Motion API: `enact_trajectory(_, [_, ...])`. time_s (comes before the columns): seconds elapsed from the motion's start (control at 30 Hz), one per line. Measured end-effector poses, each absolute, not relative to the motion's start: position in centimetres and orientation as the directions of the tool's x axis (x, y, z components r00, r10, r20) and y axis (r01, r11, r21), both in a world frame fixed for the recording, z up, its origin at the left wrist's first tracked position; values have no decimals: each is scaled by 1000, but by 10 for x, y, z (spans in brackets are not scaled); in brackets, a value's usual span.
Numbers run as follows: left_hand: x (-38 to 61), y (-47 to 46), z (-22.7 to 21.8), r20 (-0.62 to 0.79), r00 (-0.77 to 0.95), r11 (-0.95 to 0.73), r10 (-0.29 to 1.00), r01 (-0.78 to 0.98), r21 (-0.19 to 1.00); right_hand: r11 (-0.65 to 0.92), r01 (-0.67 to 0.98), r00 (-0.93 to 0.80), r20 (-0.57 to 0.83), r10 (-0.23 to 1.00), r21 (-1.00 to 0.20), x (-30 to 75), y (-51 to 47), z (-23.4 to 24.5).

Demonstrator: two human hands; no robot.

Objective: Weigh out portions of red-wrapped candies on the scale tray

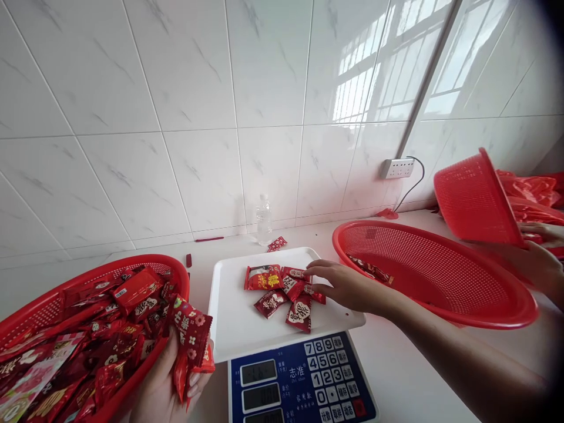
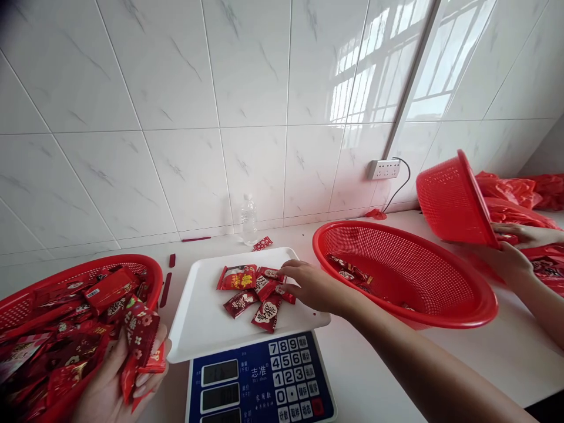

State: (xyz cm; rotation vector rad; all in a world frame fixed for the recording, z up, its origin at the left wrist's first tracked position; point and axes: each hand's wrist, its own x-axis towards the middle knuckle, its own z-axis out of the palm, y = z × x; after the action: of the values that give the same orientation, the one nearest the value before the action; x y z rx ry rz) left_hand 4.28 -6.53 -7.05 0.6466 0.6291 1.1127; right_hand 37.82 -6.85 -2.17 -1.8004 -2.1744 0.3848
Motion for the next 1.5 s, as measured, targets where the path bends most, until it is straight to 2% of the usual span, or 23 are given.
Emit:
enact_trajectory(0.3, [43,-66,-70,-158,342,344,927,-602,720,113,914,-123,-1,992,-390,370,-71,-22])
enact_trajectory(0.5, [44,-66,-69,-147,350,343,925,-608,716,169,907,-167,40,985,-387,363,-78,-12])
enact_trajectory(0.7, [44,-67,-70,-153,328,333,932,-615,715,248,862,-277,-2,961,-443,356,-86,-9])
enact_trajectory(1.0, [43,-66,-70,-183,355,377,917,-618,690,308,867,-285,116,951,-392,346,-72,-20])
enact_trajectory(1.27, [42,-65,-73,-173,297,326,939,-611,721,363,856,-397,-19,917,-367,330,-41,-18])
enact_trajectory(1.5, [41,-65,-74,-189,325,358,927,-611,706,375,853,-406,-11,914,-363,328,-38,-25])
